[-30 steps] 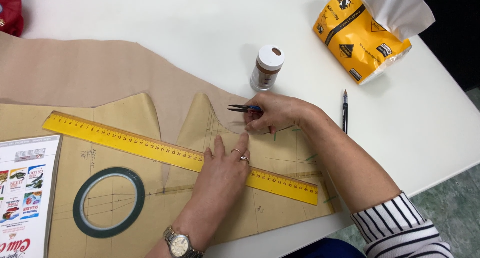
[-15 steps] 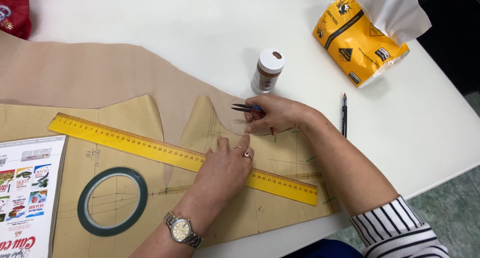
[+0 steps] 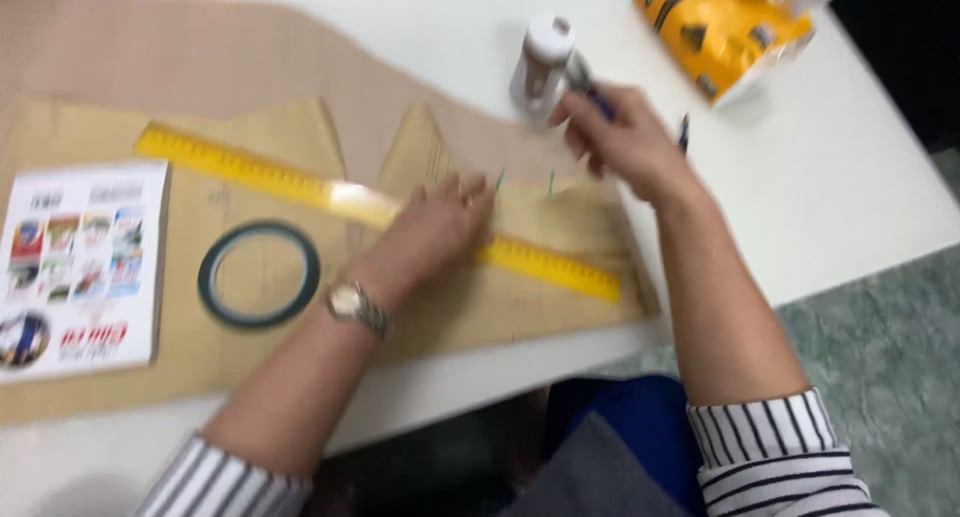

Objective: The person uses a pair of scissors to cut a small piece of green tape from a roll. They then place the cut piece of tape onto a large brown paper pattern on the table, pressing it down to secure it.

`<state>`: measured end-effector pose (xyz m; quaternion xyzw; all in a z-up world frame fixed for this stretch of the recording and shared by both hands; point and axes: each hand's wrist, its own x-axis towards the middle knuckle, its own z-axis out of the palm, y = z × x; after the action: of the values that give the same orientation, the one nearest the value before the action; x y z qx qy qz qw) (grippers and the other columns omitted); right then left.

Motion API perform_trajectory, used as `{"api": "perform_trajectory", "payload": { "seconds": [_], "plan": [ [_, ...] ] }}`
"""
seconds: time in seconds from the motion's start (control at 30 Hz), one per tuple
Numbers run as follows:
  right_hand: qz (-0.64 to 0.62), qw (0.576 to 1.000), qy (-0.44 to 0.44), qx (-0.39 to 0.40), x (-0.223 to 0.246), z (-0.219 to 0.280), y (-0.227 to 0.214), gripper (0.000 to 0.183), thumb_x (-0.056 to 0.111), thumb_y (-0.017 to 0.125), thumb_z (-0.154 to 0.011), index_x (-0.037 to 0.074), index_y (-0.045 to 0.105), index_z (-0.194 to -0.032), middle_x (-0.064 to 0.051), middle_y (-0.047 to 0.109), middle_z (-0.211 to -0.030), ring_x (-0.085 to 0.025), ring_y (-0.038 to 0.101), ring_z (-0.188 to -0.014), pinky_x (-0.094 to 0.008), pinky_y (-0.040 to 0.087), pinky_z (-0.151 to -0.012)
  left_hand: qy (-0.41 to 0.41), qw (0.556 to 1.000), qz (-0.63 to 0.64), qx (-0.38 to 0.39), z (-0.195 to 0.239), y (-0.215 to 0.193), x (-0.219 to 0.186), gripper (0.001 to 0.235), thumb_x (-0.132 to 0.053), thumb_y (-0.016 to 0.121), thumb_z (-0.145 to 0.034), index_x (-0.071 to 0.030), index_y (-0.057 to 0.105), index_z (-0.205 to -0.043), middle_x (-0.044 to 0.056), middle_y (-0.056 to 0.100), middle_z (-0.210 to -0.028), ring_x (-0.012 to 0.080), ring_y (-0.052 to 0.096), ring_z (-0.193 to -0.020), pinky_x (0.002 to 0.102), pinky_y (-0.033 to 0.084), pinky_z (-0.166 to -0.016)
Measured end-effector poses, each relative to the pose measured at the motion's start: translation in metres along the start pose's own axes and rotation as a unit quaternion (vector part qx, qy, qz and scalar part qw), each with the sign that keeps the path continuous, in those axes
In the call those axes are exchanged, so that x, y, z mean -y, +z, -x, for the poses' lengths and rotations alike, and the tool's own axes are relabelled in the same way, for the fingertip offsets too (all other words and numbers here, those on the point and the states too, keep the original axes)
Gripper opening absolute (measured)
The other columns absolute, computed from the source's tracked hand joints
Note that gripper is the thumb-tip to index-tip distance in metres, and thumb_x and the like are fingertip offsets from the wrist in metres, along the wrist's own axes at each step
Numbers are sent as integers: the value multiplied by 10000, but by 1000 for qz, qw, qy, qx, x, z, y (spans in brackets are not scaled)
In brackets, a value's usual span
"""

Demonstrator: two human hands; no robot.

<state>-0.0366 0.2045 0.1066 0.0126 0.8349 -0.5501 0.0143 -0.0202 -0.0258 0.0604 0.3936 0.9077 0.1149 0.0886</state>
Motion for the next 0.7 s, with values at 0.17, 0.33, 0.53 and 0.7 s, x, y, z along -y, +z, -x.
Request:
{"api": "perform_trajectory", "payload": {
  "seconds": [0.17, 0.33, 0.53, 0.7],
  "plan": [
    [-43, 999, 18, 10, 21, 58, 12, 301, 275, 457, -1044, 55, 617, -915, -48, 503, -586, -95, 427, -484, -220, 411, -407, 7, 995, 29, -97, 60, -28, 22, 445, -188, 587, -912, -7, 514, -1312, 191, 516, -1322, 379, 463, -1246, 537, 421, -933],
    [-26, 999, -3, 25, 26, 80, 24, 280, 188, 468, -1056, 16, 643, -921, -80, 533, -578, -113, 445, -446, -223, 472, -389, -117, 990, 27, -72, 127, -53, 32, 264, -149, 605, -919, -102, 656, -1173, 86, 636, -1075, 315, 621, -1093, 438, 521, -880],
    [17, 995, 8, 95, 48, 97, 54, 264, 169, 505, -1015, -22, 648, -902, -109, 563, -595, -153, 480, -449, -253, 470, -388, -135, 988, 75, 8, 150, -49, 15, 138, -138, 619, -873, -136, 724, -963, 60, 690, -935, 292, 666, -964, 406, 549, -797],
    [85, 986, 10, 141, 56, 95, 82, 199, 180, 587, -948, 27, 661, -844, -94, 616, -628, -159, 501, -430, -247, 451, -397, -111, 990, 73, 45, 152, -48, 13, 249, -126, 659, -861, -174, 661, -1105, 89, 617, -1079, 302, 614, -1062, 432, 568, -804]
  ]
}}
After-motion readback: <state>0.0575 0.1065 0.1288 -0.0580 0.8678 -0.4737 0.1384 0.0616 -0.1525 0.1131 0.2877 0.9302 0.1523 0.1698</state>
